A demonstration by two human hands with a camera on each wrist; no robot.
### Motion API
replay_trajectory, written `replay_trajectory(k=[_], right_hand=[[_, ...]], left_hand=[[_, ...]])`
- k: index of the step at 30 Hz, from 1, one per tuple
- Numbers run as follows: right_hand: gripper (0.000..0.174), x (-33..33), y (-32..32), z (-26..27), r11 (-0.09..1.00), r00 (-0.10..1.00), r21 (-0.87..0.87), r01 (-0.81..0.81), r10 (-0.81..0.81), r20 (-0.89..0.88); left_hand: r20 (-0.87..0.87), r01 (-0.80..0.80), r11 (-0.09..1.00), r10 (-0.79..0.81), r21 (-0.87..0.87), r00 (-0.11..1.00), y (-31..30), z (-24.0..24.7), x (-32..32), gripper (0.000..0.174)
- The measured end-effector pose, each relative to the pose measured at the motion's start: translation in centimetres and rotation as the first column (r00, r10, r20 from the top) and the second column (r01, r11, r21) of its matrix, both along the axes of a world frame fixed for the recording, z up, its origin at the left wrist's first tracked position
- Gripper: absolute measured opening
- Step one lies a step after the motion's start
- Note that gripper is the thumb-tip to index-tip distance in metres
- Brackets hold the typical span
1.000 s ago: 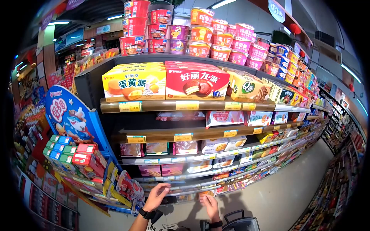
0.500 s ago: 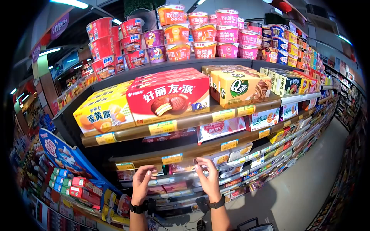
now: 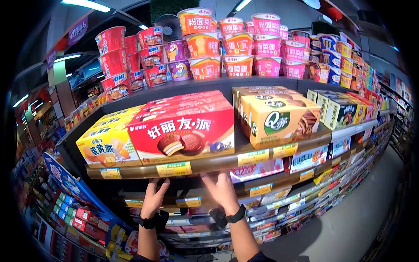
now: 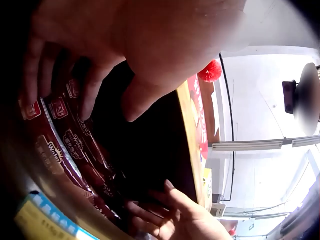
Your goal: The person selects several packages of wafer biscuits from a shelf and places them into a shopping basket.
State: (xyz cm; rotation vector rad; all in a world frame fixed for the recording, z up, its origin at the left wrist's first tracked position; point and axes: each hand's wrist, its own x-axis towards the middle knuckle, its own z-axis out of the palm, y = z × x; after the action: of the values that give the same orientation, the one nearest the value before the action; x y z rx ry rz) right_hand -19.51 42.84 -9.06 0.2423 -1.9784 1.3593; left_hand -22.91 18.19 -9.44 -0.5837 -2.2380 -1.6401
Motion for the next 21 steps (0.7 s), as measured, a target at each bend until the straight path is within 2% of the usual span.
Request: replay_trajectory(k=[3, 4, 6, 7, 10, 14, 16, 17, 20, 21], right_hand=[[0.052, -1.1, 0.6, -0.7, 0.998, 1.0, 0.054, 0.016, -0.015, -0.014], [0.052, -1.6, 0.7, -1.0, 0.997, 0.999, 0.07, 0.019, -0.017, -0.028], [0.054, -1.6, 0.6, -0.9, 0.994, 1.0, 0.111, 0.018, -0.019, 0.007], [0.052, -1.7, 0.5, -0.8, 0.983, 0.997, 0.175, 0.049, -0.038, -0.065], [0.052, -2.0, 0.4, -1.1, 0.973, 0.998, 0.223, 0.066, -0.064, -0.019], [0.042, -2.7, -0.5, -1.7, 0.907, 0.97, 0.345, 0.243, -0.228, -0.082], [0.04, -2.8, -0.8, -1.7, 0.902, 0.97, 0.357, 0.242, -0.237, -0.058], [0.038, -2.9, -0.9, -1.5, 0.898, 0.969, 0.367, 0.245, -0.243, -0.052], [0.041, -2.9, -1.2, -1.3, 0.914, 0.976, 0.353, 0.202, -0.218, 0.008], [0.041, -2.7, -1.2, -1.2, 0.911, 0.975, 0.355, 0.208, -0.224, 0.004]], left_hand=[[-0.019, -0.038, 0.989, 0.041, 0.139, 0.999, 0.0, -1.1, -2.2, 0.044], [0.004, -0.04, 0.979, 0.04, 0.201, 0.999, -0.2, -1.4, -2.4, 0.039], [-0.009, -0.058, 0.983, 0.06, 0.176, 0.998, -0.5, -1.5, -3.4, 0.034], [0.008, -0.075, 0.983, 0.074, 0.17, 0.997, -0.5, -1.5, -3.8, 0.033], [0.031, -0.105, 0.985, 0.102, 0.139, 0.994, -0.6, -2.4, -4.6, 0.033], [0.005, -0.106, 0.989, 0.106, 0.107, 0.994, -0.3, -3.7, -5.1, 0.036], [-0.003, -0.111, 0.989, 0.111, 0.093, 0.994, -0.1, -3.4, -4.9, 0.036], [-0.084, -0.155, 0.987, 0.157, 0.037, 0.984, -0.3, -3.7, -5.4, 0.034], [-0.154, -0.198, 0.975, 0.182, -0.099, 0.971, -0.3, -3.9, -5.9, 0.032], [-0.113, -0.193, 0.98, 0.186, -0.049, 0.976, -0.1, -3.6, -5.6, 0.031]])
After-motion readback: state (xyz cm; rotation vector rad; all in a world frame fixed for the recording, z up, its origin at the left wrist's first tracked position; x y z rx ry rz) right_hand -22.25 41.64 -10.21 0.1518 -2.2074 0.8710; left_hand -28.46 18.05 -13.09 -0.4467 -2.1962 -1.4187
